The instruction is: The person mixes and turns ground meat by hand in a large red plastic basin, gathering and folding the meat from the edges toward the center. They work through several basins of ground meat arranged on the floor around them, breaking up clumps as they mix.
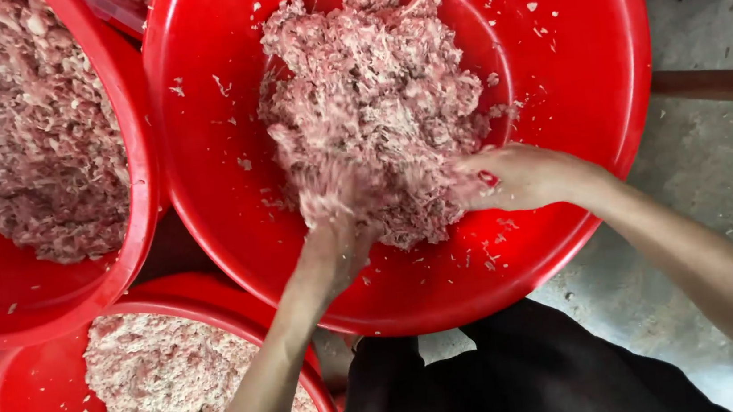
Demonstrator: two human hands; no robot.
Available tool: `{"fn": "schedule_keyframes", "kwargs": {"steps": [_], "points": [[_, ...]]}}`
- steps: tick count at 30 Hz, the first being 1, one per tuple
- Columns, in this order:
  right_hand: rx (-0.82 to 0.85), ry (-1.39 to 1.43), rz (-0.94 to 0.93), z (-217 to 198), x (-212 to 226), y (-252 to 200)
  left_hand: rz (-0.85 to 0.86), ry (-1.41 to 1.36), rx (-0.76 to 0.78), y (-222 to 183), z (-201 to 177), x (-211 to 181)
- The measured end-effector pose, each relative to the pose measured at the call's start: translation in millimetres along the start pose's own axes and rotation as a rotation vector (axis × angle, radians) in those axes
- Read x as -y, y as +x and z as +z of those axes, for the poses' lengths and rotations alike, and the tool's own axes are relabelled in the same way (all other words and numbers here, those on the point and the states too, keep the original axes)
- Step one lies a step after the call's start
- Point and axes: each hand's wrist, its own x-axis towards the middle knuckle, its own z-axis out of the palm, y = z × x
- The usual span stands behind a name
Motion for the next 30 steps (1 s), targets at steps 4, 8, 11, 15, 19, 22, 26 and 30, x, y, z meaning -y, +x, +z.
{"fn": "schedule_keyframes", "kwargs": {"steps": [4, 8, 11, 15, 19, 22, 26, 30], "points": [[0.334, 0.430, 0.939, 12, 14, 15, 0.090, -0.013, -0.043, 11, 63, 8], [-0.056, 1.076, 0.990, 106, -14, 34, -0.818, -0.983, 0.198, 27, 161, 30], [-0.207, 1.526, 0.846, 153, -38, 34, -0.850, -1.312, -0.074, 58, 152, 11], [-0.575, 1.340, 0.525, 159, -67, 51, -0.690, -1.379, -0.369, 75, 187, 55], [-0.327, 1.446, 0.739, 91, -68, 73, -0.753, -1.190, -0.402, 96, 77, 18], [-0.715, 1.413, 0.325, 11, -7, 60, -0.703, -0.697, -0.207, 80, 19, -24], [-0.309, 0.451, 0.537, -87, 17, 60, -0.443, -0.194, -0.301, 86, -34, -25], [-0.038, 0.473, 0.605, -110, -22, 43, 0.090, 0.309, -0.341, 71, -59, -2]]}}
